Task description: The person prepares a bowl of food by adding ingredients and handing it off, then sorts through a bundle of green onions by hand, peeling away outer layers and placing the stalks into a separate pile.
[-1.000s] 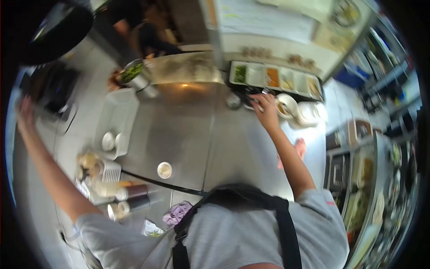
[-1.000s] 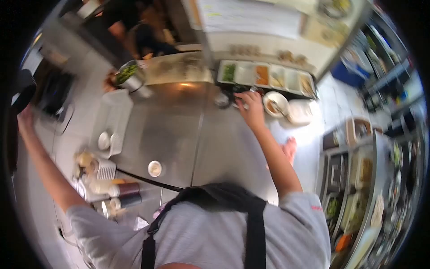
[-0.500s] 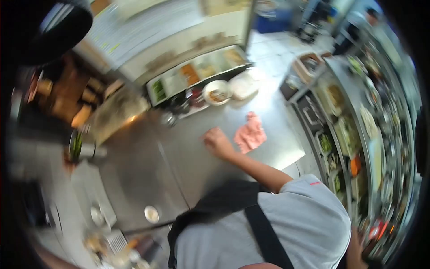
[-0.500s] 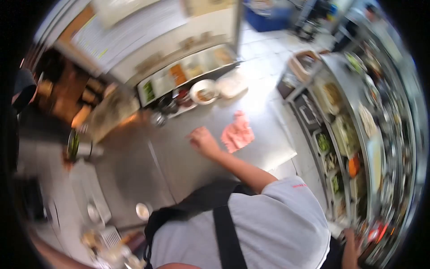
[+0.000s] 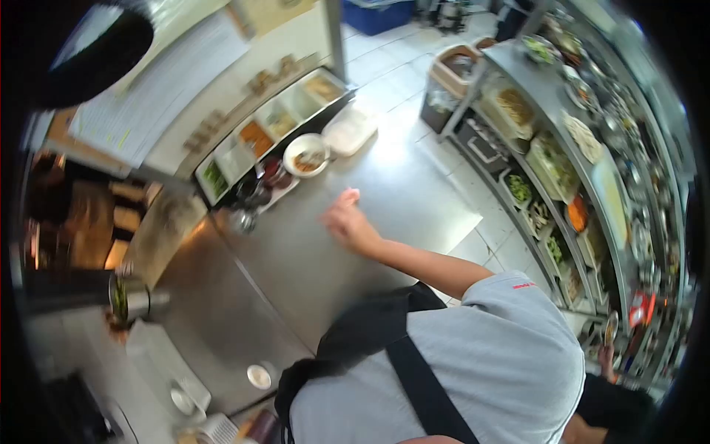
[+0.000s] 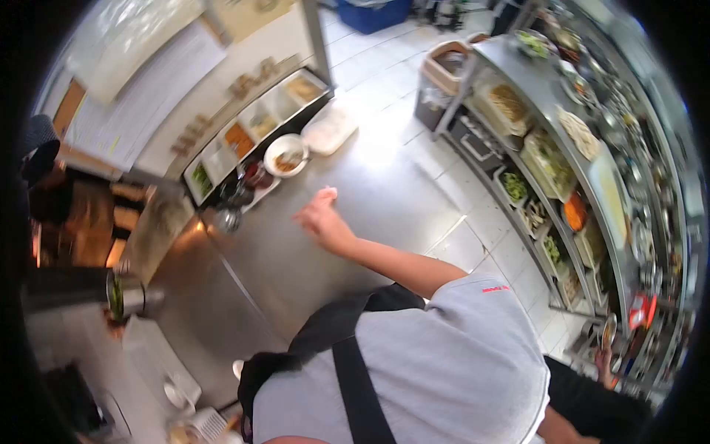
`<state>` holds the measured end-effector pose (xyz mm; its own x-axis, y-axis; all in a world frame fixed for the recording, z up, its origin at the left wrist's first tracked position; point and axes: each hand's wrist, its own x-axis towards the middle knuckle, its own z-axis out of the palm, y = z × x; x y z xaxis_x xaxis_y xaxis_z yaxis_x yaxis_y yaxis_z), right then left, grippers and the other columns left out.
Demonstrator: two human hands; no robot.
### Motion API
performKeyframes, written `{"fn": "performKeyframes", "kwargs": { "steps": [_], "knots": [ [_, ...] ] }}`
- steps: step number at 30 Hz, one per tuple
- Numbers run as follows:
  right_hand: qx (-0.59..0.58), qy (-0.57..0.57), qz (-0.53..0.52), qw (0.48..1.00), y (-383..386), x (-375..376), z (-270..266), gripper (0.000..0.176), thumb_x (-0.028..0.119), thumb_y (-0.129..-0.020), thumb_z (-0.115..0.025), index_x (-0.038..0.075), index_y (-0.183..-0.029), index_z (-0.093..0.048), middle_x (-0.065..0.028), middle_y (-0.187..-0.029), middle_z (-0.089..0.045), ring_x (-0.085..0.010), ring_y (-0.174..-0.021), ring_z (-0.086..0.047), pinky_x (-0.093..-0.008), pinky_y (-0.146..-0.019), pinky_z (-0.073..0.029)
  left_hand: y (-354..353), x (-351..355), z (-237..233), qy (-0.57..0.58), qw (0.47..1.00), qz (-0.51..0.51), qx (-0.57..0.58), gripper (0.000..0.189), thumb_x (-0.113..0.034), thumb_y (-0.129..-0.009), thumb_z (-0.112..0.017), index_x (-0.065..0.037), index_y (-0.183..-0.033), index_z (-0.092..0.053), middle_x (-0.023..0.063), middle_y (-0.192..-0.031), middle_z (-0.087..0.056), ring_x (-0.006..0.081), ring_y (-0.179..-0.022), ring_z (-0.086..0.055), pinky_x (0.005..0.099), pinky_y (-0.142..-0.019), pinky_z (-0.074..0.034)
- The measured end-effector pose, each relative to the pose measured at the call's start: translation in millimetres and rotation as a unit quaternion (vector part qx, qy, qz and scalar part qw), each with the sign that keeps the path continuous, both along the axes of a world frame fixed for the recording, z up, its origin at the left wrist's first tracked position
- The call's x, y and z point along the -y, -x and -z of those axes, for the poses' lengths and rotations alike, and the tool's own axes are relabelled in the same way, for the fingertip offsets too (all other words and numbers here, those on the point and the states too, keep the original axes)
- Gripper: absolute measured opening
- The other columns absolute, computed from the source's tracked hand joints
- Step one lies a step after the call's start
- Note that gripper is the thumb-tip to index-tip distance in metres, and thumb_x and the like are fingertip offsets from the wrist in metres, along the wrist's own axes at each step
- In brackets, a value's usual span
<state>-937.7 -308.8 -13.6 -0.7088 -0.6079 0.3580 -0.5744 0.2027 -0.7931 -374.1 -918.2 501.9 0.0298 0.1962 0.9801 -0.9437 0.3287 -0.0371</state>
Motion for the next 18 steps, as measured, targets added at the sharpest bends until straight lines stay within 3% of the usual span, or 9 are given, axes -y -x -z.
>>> {"fn": "performKeyframes", "kwargs": {
  "steps": [1,3,6,8,9,12,13,16,18],
  "knots": [
    [0.035,0.016,-0.126,0.991,-24,21,-10,0.026,0.009,-0.075,-0.064,0.011,-0.101,-0.064,-0.0105,-0.107,-0.059,-0.0304,-0.107,-0.052,-0.0423,-0.094,-0.040,-20,17,-7,-0.031,0.997,-0.058,0.048,0.034,-0.032,-0.084,-0.066,-0.003,-0.100,-0.056,0.0136,-0.090,-0.062,0.0289,-0.082,-0.060,0.0424,-0.073,-0.049],
    [-0.090,0.035,-0.304,0.948,-75,69,13,0.028,0.011,-0.075,-0.063,0.010,-0.102,-0.063,-0.0095,-0.107,-0.060,-0.0286,-0.108,-0.053,-0.0399,-0.093,-0.041,-59,48,-17,-0.106,0.969,-0.169,0.145,0.037,-0.037,-0.086,-0.062,-0.006,-0.104,-0.057,0.0147,-0.094,-0.063,0.0305,-0.086,-0.061,0.0437,-0.075,-0.049],
    [-0.243,0.030,-0.381,0.892,-112,111,39,0.026,0.018,-0.078,-0.060,0.008,-0.102,-0.062,-0.0076,-0.110,-0.059,-0.0255,-0.111,-0.052,-0.0388,-0.093,-0.041,-90,60,-19,-0.201,0.919,-0.257,0.221,0.042,-0.045,-0.087,-0.056,-0.009,-0.109,-0.059,0.0162,-0.100,-0.064,0.0329,-0.092,-0.061,0.0458,-0.079,-0.048],
    [-0.252,-0.127,-0.413,0.866,-98,143,28,0.023,0.022,-0.083,-0.055,0.008,-0.100,-0.062,-0.0071,-0.105,-0.061,-0.0229,-0.103,-0.057,-0.0366,-0.085,-0.046,-102,59,-20,-0.244,0.894,-0.283,0.246,0.046,-0.050,-0.088,-0.053,-0.012,-0.113,-0.060,0.0173,-0.105,-0.065,0.0345,-0.096,-0.062,0.0471,-0.082,-0.048],
    [-0.040,-0.143,-0.433,0.889,-83,147,18,0.021,0.024,-0.086,-0.053,0.008,-0.097,-0.060,-0.0068,-0.099,-0.062,-0.0209,-0.094,-0.059,-0.0349,-0.078,-0.048,-107,58,-19,-0.257,0.887,-0.287,0.255,0.048,-0.052,-0.089,-0.051,-0.013,-0.115,-0.060,0.0178,-0.107,-0.066,0.0353,-0.098,-0.062,0.0478,-0.083,-0.048],
    [0.522,0.003,-0.269,0.809,-29,128,9,0.027,0.032,-0.094,-0.046,0.007,-0.091,-0.056,-0.0050,-0.076,-0.059,-0.0147,-0.061,-0.060,-0.0286,-0.053,-0.050,-116,61,-11,-0.267,0.913,-0.136,0.278,0.045,-0.050,-0.091,-0.048,-0.012,-0.110,-0.061,0.0175,-0.105,-0.066,0.0365,-0.091,-0.063,0.0485,-0.077,-0.048],
    [0.470,0.043,-0.227,0.852,-15,114,16,0.031,0.036,-0.097,-0.043,0.008,-0.091,-0.054,-0.0040,-0.069,-0.056,-0.0131,-0.053,-0.058,-0.0264,-0.045,-0.048,-115,58,-6,-0.273,0.915,-0.100,0.280,0.043,-0.048,-0.092,-0.047,-0.011,-0.109,-0.061,0.0171,-0.104,-0.066,0.0363,-0.089,-0.063,0.0479,-0.076,-0.049],
    [0.466,0.094,-0.002,0.880,19,31,-17,0.047,0.052,-0.094,-0.044,0.007,-0.097,-0.056,-0.0007,-0.070,-0.055,-0.0101,-0.055,-0.058,-0.0219,-0.045,-0.044,-124,68,-6,-0.270,0.832,-0.320,0.365,0.044,-0.045,-0.093,-0.046,-0.010,-0.116,-0.061,0.0154,-0.105,-0.066,0.0317,-0.090,-0.064,0.0427,-0.081,-0.048],
    [0.416,0.143,0.087,0.894,55,-50,-23,0.045,0.046,-0.095,-0.045,0.004,-0.107,-0.055,-0.0014,-0.075,-0.056,-0.0116,-0.065,-0.062,-0.0216,-0.053,-0.049,-125,66,0,-0.251,0.859,-0.279,0.347,0.041,-0.040,-0.092,-0.048,-0.008,-0.114,-0.061,0.0173,-0.103,-0.065,0.0334,-0.088,-0.064,0.0437,-0.079,-0.049]
  ]
}}
